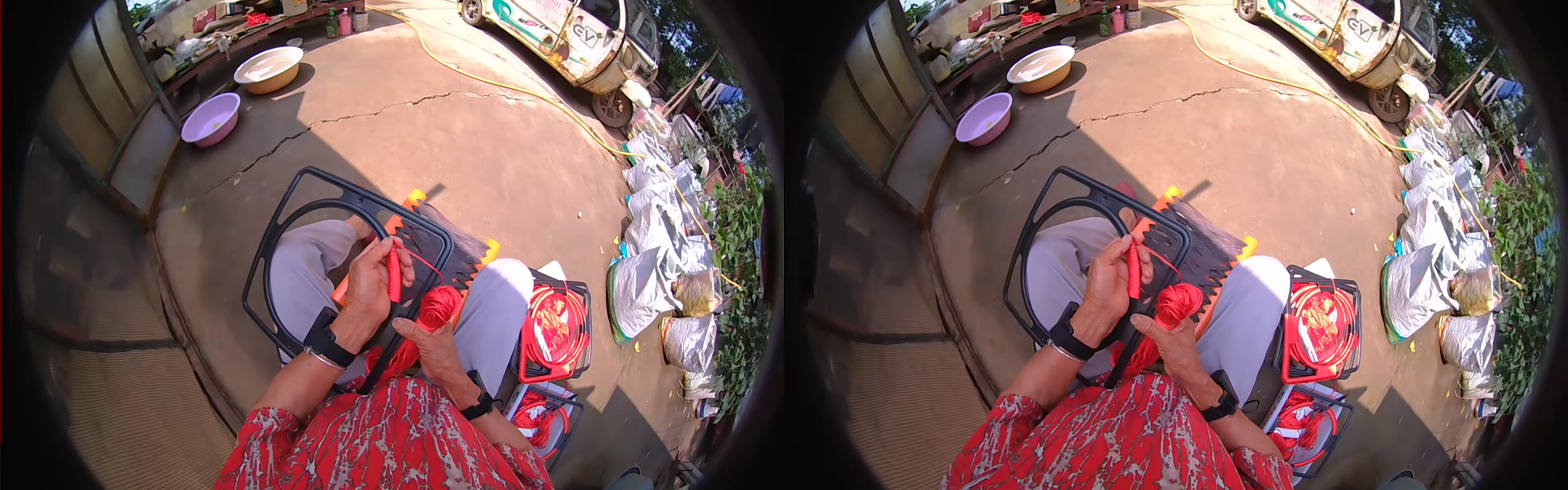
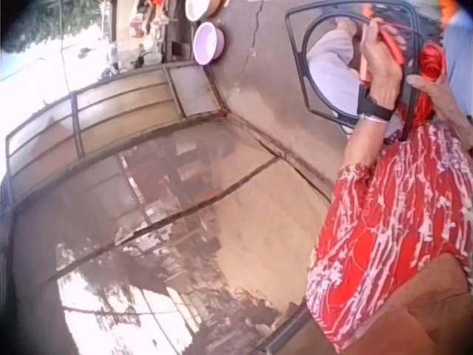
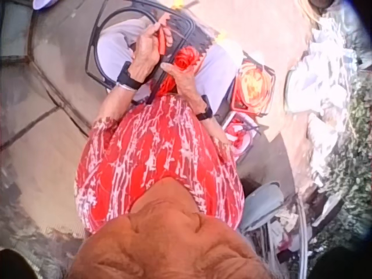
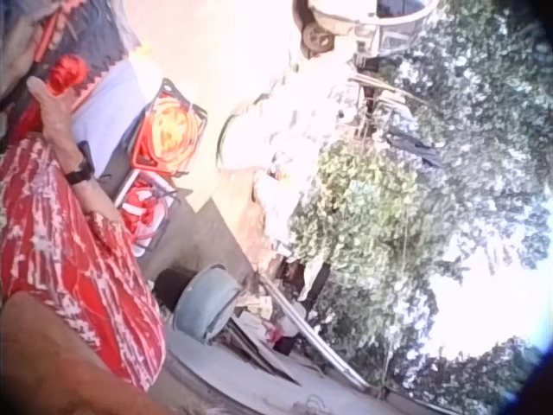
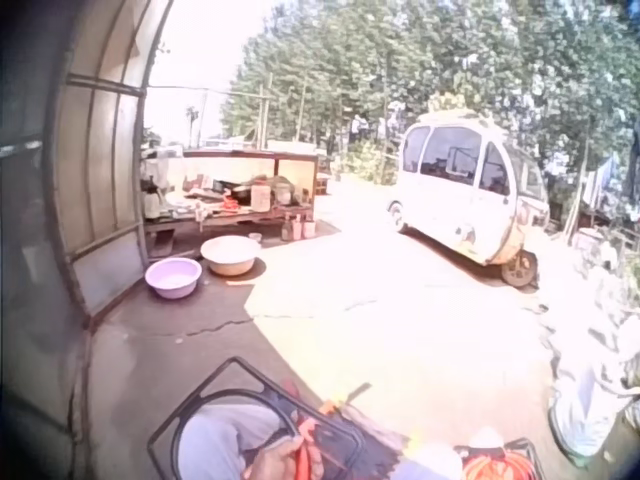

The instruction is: Wrapping a bundle of red cord around a black plastic frame, likely as part of furniture assembly.

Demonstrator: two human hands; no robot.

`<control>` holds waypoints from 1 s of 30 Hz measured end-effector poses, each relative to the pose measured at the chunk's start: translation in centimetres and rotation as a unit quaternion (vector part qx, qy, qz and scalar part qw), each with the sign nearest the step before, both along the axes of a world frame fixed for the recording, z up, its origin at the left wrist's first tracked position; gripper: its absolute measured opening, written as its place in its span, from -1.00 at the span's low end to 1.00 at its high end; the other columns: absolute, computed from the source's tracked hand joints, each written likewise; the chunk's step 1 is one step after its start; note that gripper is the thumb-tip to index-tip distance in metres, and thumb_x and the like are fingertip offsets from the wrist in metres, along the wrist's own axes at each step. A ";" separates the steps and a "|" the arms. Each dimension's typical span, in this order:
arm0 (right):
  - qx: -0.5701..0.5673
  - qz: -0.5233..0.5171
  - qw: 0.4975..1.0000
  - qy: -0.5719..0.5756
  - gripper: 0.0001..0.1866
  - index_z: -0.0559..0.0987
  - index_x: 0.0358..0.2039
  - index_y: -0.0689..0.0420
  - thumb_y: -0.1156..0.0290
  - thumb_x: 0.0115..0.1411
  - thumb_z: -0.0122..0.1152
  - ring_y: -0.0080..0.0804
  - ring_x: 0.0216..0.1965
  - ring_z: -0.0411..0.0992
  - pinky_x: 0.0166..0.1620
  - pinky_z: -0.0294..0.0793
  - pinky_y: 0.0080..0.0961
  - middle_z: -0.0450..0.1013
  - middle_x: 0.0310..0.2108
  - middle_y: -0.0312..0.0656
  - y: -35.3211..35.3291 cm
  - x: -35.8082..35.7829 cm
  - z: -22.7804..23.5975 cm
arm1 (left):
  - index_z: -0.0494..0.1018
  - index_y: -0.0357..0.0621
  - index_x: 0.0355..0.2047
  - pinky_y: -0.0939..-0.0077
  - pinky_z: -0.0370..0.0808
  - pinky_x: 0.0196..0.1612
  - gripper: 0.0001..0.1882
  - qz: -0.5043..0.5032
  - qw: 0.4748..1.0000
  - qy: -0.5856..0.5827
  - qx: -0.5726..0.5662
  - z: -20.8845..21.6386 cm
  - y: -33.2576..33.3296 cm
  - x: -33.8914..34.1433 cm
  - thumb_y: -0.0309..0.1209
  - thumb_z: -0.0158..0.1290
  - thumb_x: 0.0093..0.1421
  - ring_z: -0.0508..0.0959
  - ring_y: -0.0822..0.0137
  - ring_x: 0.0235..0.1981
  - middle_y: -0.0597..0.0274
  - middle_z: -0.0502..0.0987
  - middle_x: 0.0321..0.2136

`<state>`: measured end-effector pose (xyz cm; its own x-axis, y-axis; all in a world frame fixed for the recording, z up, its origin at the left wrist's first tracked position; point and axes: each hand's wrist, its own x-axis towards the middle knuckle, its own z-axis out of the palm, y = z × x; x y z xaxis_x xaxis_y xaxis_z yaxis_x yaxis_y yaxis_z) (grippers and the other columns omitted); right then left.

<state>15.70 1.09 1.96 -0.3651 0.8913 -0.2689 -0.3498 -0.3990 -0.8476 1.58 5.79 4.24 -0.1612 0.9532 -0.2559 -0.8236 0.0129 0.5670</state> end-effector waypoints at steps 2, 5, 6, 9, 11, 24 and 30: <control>0.000 0.001 1.000 0.009 -0.77 0.49 -0.30 0.11 0.54 0.05 0.37 -0.69 -0.38 0.37 -0.27 0.42 -0.65 0.42 -0.39 -0.45 -0.3 0.0 -0.3 | 0.35 -0.20 -0.24 0.43 0.37 -0.48 -0.79 -0.016 1.000 -0.011 0.010 -0.2 -0.5 -0.1 -0.31 -0.14 0.30 0.43 0.26 -0.60 0.18 0.41 -0.57; -0.085 0.013 0.996 0.031 -0.74 0.50 -0.26 0.14 0.62 0.03 0.33 -0.63 -0.35 0.45 -0.24 0.48 -0.62 0.47 -0.36 -0.39 -0.7 0.0 -0.3 | 0.34 -0.21 -0.24 0.43 0.37 -0.48 -0.77 -0.048 0.998 -0.022 0.022 0.4 -0.9 -0.5 -0.28 -0.15 0.32 0.40 0.28 -0.62 0.21 0.37 -0.61; -0.067 0.009 0.997 0.024 -0.72 0.51 -0.24 0.17 0.64 0.01 0.32 -0.60 -0.33 0.48 -0.23 0.50 -0.59 0.49 -0.35 -0.35 -0.8 0.0 -0.1 | 0.34 -0.21 -0.24 0.43 0.37 -0.48 -0.76 -0.066 0.997 -0.022 0.025 0.5 -1.0 -0.5 -0.26 -0.16 0.33 0.38 0.28 -0.62 0.22 0.34 -0.62; -0.037 0.003 0.999 0.008 -0.69 0.51 -0.21 0.21 0.66 0.00 0.30 -0.57 -0.33 0.50 -0.22 0.52 -0.57 0.51 -0.33 -0.30 -0.9 0.1 -0.6 | 0.35 -0.23 -0.26 0.43 0.38 -0.47 -0.72 -0.089 0.994 -0.041 0.047 0.6 -0.9 -1.0 -0.23 -0.16 0.35 0.39 0.28 -0.62 0.21 0.35 -0.63; -0.027 0.002 1.000 -0.002 -0.69 0.51 -0.20 0.23 0.66 0.00 0.31 -0.57 -0.34 0.50 -0.23 0.52 -0.57 0.52 -0.32 -0.28 -1.0 0.2 -0.5 | 0.35 -0.23 -0.28 0.42 0.41 -0.45 -0.71 -0.082 0.995 -0.028 0.050 0.2 -1.0 -1.1 -0.23 -0.14 0.34 0.42 0.27 -0.60 0.19 0.38 -0.62; 0.032 -0.003 0.999 -0.028 -0.69 0.51 -0.20 0.22 0.62 0.01 0.33 -0.57 -0.32 0.48 -0.21 0.50 -0.57 0.50 -0.31 -0.31 -2.1 0.4 0.1 | 0.40 -0.24 -0.31 0.35 0.56 -0.27 -0.70 -0.058 0.995 0.080 0.004 0.5 -3.3 -0.2 -0.21 -0.07 0.31 0.59 0.20 -0.44 0.01 0.55 -0.49; 0.007 0.008 1.000 -0.017 -0.74 0.52 -0.24 0.21 0.61 0.01 0.30 -0.58 -0.34 0.46 -0.23 0.48 -0.58 0.50 -0.33 -0.32 -1.7 0.9 -0.7 | 0.40 -0.26 -0.27 0.31 0.55 -0.24 -0.66 -0.130 0.989 0.069 -0.012 -0.2 -3.0 -0.8 -0.17 -0.09 0.32 0.59 0.19 -0.40 0.03 0.56 -0.47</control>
<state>16.59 -0.66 1.26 -0.3703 0.8891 -0.2690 -0.3141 -0.3924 -0.8645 0.76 2.81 4.00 0.0544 0.9606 -0.2725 -0.7054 0.2301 0.6704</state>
